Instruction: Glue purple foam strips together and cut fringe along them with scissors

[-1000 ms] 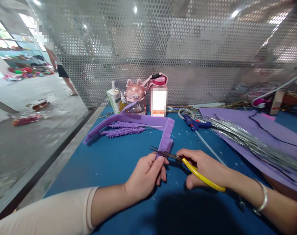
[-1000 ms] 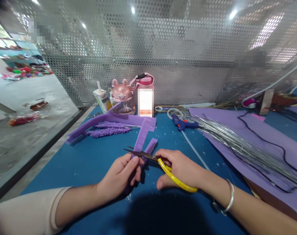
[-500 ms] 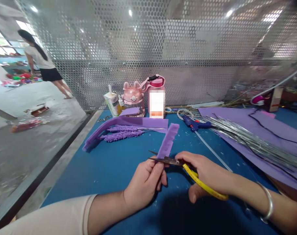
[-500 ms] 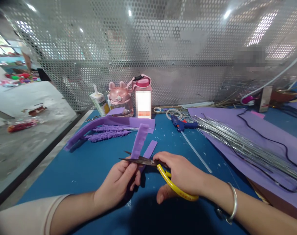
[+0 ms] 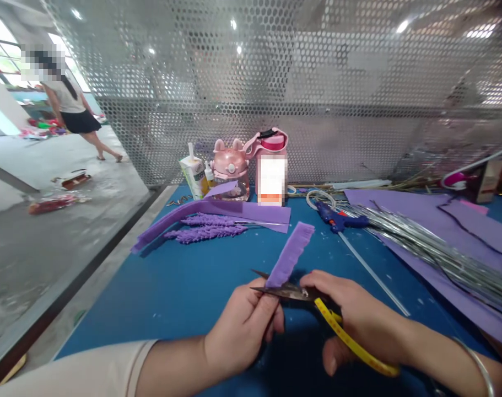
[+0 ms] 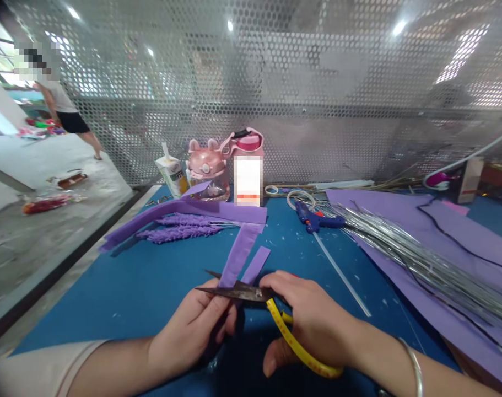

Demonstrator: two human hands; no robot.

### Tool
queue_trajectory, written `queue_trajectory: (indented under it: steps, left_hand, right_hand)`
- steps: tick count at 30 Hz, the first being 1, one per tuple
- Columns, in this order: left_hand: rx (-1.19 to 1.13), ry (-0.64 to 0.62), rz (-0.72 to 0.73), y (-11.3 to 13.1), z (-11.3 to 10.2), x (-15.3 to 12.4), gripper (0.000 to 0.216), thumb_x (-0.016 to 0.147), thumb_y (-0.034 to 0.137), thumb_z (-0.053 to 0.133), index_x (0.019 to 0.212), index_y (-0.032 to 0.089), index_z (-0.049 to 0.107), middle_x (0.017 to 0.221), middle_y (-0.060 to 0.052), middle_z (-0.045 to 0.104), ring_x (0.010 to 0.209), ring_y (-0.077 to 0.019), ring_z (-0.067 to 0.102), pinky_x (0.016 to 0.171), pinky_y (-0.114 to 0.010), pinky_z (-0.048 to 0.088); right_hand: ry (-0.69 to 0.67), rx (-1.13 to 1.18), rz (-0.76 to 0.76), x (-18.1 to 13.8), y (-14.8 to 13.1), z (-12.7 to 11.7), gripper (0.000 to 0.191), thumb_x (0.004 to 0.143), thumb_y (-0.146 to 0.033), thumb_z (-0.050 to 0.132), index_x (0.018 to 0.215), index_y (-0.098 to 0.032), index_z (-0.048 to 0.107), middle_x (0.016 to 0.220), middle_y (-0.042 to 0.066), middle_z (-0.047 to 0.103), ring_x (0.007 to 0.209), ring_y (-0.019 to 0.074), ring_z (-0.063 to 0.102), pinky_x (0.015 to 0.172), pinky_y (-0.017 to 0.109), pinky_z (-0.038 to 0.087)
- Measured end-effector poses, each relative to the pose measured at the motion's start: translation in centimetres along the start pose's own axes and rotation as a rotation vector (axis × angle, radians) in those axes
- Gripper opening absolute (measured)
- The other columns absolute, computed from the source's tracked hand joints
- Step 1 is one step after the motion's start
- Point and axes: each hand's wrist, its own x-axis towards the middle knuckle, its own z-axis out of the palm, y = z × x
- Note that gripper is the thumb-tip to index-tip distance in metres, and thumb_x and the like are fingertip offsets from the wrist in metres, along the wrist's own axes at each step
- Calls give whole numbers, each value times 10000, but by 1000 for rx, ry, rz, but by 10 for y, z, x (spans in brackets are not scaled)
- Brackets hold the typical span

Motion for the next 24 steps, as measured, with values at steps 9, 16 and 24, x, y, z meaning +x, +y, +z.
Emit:
queue_trajectory:
  steps: [9, 16, 24]
  left_hand:
    - [-39, -1, 50, 0, 1, 1, 373, 903, 433, 366, 745, 130, 515, 545, 15, 521, 412, -47, 387, 427, -173, 297]
    - [-21, 26, 24, 2, 1, 1, 400, 898, 442, 376, 681, 135, 514, 491, 30, 472, 403, -48, 378, 418, -171, 292]
    - [10, 4, 19, 2, -1, 1, 451, 905, 443, 356, 617, 135, 517, 451, 34, 441, 395, -47, 378, 406, -168, 281]
  right_hand:
    - [-3, 16, -16, 2, -2, -2, 687, 451, -504, 814, 1013, -210, 549, 930, 5, 599, 821, 194, 547, 707, 262, 410]
    - [-30, 45, -22, 2, 0, -4, 665, 474, -500, 810, 1019, -214, 558, 935, 12, 594, 826, 192, 546, 703, 258, 417]
    - [-24, 33, -41, 2, 3, -2, 656, 493, -495, 803, 1030, -221, 544, 957, 15, 587, 835, 196, 546, 716, 266, 425]
